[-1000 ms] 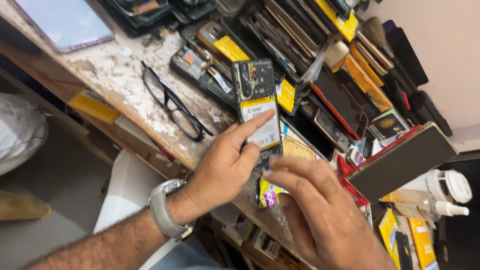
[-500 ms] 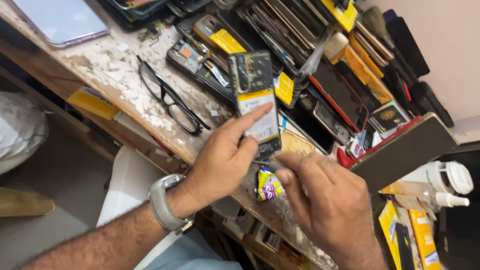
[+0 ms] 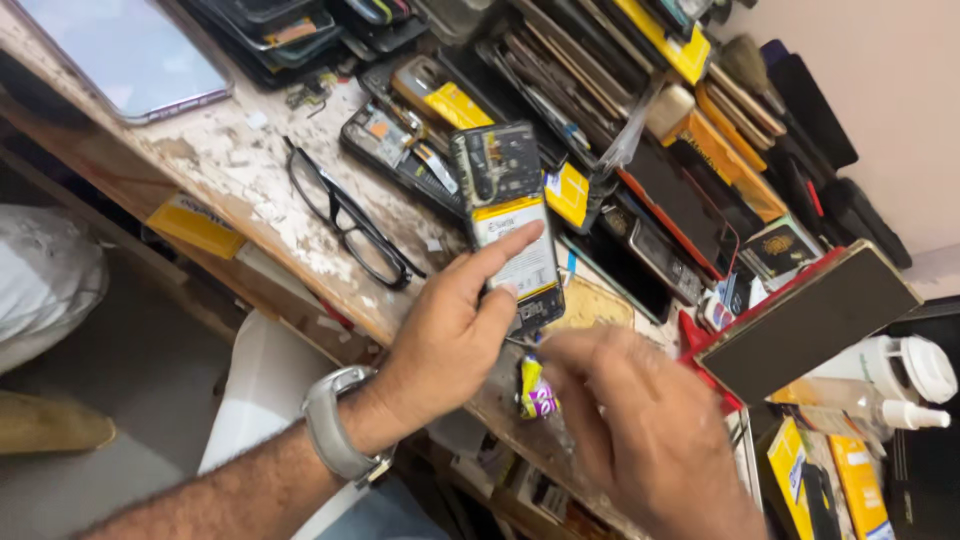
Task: The person uses a precision screwdriver to remove screws from the internal frame of a disassembled smartphone. They then place a small internal component onto the workbench and continue to unscrew and adjust parts within the phone chassis.
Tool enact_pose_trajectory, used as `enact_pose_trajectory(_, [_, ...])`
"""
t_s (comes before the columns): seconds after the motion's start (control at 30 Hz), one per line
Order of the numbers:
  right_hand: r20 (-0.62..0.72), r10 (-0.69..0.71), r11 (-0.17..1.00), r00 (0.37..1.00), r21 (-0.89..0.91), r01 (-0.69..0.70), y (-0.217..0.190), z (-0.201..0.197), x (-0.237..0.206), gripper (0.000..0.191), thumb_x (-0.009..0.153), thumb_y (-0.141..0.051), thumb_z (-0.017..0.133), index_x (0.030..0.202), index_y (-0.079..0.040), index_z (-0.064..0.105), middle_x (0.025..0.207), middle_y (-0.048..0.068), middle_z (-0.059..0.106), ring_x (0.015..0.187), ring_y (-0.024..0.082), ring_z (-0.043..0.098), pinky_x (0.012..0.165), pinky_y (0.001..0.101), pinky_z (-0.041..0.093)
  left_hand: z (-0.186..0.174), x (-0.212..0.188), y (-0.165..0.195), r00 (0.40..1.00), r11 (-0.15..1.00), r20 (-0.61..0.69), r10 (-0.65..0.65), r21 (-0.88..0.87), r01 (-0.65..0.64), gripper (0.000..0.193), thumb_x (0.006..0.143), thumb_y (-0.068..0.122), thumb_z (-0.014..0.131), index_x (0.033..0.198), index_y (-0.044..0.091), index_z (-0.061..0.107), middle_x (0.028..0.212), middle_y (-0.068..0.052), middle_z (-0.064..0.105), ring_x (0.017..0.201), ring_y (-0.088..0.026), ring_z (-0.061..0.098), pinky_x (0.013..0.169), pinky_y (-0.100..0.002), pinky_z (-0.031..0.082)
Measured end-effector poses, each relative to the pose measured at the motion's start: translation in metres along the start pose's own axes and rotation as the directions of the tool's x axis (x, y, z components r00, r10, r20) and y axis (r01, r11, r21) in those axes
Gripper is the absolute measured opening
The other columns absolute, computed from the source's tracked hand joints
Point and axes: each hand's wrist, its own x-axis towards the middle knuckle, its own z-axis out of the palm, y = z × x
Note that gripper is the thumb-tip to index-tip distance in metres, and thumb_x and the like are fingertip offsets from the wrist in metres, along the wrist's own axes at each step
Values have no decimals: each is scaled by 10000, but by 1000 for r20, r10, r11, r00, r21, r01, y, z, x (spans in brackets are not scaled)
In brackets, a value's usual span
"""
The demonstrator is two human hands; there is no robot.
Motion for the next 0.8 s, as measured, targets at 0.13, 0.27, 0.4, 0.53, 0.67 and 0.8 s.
enact_pose_trajectory(0.13, [14, -4, 999, 1000, -40, 5, 0, 2, -4, 352, 859, 14, 703, 1195, -1, 598, 1016, 161, 684, 842, 312, 670, 716, 400, 541, 1, -1, -5, 1000, 999, -2, -15, -41, 15, 485, 978, 40, 489, 1457, 60, 565, 1276, -169, 708, 1168, -218, 693, 1010, -326, 527])
enact_pose_trajectory(0.27, [9, 110, 985, 994, -134, -108, -2, 4, -4, 377, 928, -56, 796, 1258, -3, 621, 910, 91, 655, 788, 276, 652, 692, 417, 513, 2, -2, -9, 1000, 1000, -3, 2, -32, -2, 479, 981, 35, 488, 1454, 43, 564, 1286, -166, 707, 1170, -209, 702, 1013, -318, 534])
enact_pose_trajectory(0.4, [47, 21, 1000, 999, 3, -21, -3, 2, -5, 346, 858, 10, 696, 1187, -17, 591, 1060, 162, 674, 928, 323, 686, 766, 425, 549, 3, -2, -9, 1000, 998, -17, 22, -58, -23, 471, 987, 23, 478, 1451, 35, 561, 1332, -176, 690, 1223, -219, 676, 1039, -326, 520])
enact_pose_trajectory(0.53, [15, 18, 1000, 1000, 12, -18, -5, 1, -5, 329, 869, -1, 702, 1169, -4, 568, 1093, 177, 659, 961, 333, 674, 788, 435, 538, 4, -2, -6, 1000, 999, -23, -12, -47, 11, 479, 977, 25, 484, 1447, 56, 568, 1309, -165, 696, 1191, -212, 690, 1016, -317, 532])
enact_pose_trajectory(0.67, [14, 177, 979, 984, -103, -175, -8, 0, 0, 308, 941, -74, 798, 1180, -34, 609, 978, 109, 682, 885, 278, 695, 747, 420, 538, 5, -1, -4, 1000, 999, -5, 8, -38, -8, 484, 982, 18, 476, 1456, 57, 569, 1309, -161, 690, 1209, -210, 685, 1029, -312, 528])
enact_pose_trajectory(0.8, [-3, 5, 1000, 1000, 10, -5, -6, -1, 1, 350, 863, 7, 709, 1181, -12, 565, 1067, 178, 678, 931, 337, 688, 769, 419, 549, 5, -1, -3, 1000, 999, -19, -23, -44, 22, 486, 974, 26, 487, 1451, 65, 569, 1300, -146, 702, 1183, -194, 689, 1014, -306, 534])
